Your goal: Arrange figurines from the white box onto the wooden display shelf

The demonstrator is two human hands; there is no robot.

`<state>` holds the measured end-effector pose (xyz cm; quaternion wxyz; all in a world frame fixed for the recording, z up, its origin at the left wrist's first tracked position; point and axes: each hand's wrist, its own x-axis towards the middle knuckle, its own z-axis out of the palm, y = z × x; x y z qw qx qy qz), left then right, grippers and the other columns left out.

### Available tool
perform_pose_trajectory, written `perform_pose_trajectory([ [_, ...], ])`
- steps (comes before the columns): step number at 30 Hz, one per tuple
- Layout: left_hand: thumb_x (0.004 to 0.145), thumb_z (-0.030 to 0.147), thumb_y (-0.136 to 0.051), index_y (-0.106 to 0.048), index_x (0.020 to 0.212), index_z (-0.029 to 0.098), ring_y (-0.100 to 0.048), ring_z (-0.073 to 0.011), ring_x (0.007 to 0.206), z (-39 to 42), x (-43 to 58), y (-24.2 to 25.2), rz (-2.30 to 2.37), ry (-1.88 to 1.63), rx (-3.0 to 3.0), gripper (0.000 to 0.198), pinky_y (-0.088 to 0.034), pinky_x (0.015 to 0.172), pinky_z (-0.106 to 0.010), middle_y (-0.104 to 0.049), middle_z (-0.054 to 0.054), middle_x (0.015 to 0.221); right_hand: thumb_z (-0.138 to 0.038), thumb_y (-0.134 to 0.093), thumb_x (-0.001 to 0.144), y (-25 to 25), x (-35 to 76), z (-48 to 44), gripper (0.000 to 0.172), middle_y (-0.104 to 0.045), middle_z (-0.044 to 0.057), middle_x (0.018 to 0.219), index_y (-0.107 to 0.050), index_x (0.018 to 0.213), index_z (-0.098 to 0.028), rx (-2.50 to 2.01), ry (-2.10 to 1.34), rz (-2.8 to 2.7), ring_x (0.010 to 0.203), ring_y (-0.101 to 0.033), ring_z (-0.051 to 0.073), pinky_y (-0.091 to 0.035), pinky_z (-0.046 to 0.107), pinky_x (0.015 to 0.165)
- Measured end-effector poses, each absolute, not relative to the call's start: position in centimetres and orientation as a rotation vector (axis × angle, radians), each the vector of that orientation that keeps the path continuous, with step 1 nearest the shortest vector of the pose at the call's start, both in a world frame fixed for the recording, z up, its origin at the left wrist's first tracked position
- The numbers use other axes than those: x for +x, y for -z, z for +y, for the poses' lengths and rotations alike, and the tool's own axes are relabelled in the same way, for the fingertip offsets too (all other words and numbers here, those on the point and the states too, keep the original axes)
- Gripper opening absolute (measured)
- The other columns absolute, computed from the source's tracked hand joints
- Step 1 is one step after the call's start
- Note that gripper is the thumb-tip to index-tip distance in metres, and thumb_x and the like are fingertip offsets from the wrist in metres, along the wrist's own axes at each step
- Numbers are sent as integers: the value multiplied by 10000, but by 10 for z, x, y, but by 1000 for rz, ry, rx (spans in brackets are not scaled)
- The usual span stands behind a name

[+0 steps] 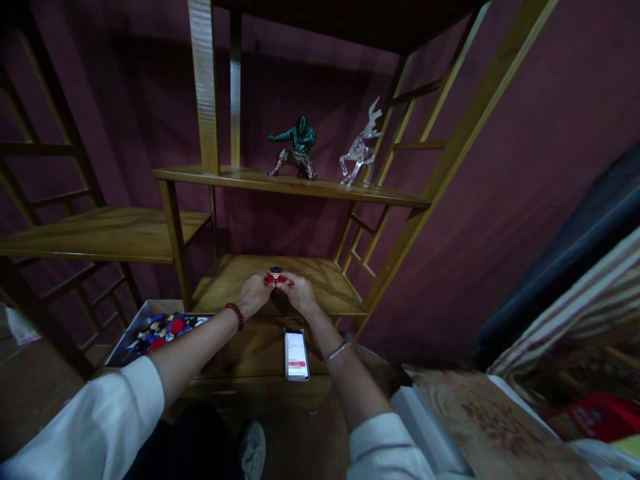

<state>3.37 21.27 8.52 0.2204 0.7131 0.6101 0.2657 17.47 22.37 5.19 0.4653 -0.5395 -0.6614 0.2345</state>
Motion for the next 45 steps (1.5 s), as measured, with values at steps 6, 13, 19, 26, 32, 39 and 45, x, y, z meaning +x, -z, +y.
perform_pose_trajectory([
  [6,767,301,-494,-598,1007,200,-596,-200,878,218,26,-87,1730,-712,1954,280,-410,680,-256,-635,-118,997,-290,-605,650,-51,166,231,271,-566,-45,580,-656,903,-206,-1339,-613,-1618,495,-470,78,-407,194,527],
  [13,755,300,-490,-606,991,201,-594,-208,891,226,14,-87,1778,-705,1943,281,-409,685,-264,-639,-113,1000,-275,-630,639,-44,155,247,297,-618,-21,666,-651,928,-209,-1336,-627,-1635,560,-511,98,-434,214,586],
  [19,745,269,-501,-626,944,163,-573,-213,954,228,1,-88,1791,-747,2020,257,-393,755,-262,-640,-140,992,-272,-618,655,-46,141,251,296,-613,-26,631,-649,940,-202,-1318,-650,-1674,551,-513,98,-434,212,588],
  [26,756,269,-503,-630,927,147,-566,-210,963,231,-5,-89,1842,-707,2070,246,-390,778,-259,-636,-140,997,-257,-613,670,-49,133,253,316,-641,-20,677,-638,978,-190,-1353,-626,-1709,588,-542,104,-441,212,617],
  [32,767,271,-482,-641,923,163,-566,-196,961,231,-10,-88,1871,-689,2128,248,-385,802,-256,-644,-122,993,-261,-609,676,-54,128,251,315,-632,-13,657,-642,974,-168,-1355,-616,-1744,592,-540,104,-434,200,602],
  [39,758,270,-483,-645,929,154,-564,-202,967,232,-15,-90,1889,-665,2135,263,-378,819,-265,-648,-123,987,-267,-617,667,-55,121,252,336,-621,-22,643,-639,986,-165,-1384,-612,-1733,547,-516,90,-426,200,581],
  [45,760,267,-476,-644,930,151,-548,-209,995,231,-21,-92,1885,-657,2133,265,-360,852,-274,-643,-124,1004,-250,-617,664,-57,115,252,346,-625,-9,660,-632,994,-147,-1373,-647,-1723,576,-525,97,-430,205,604],
])
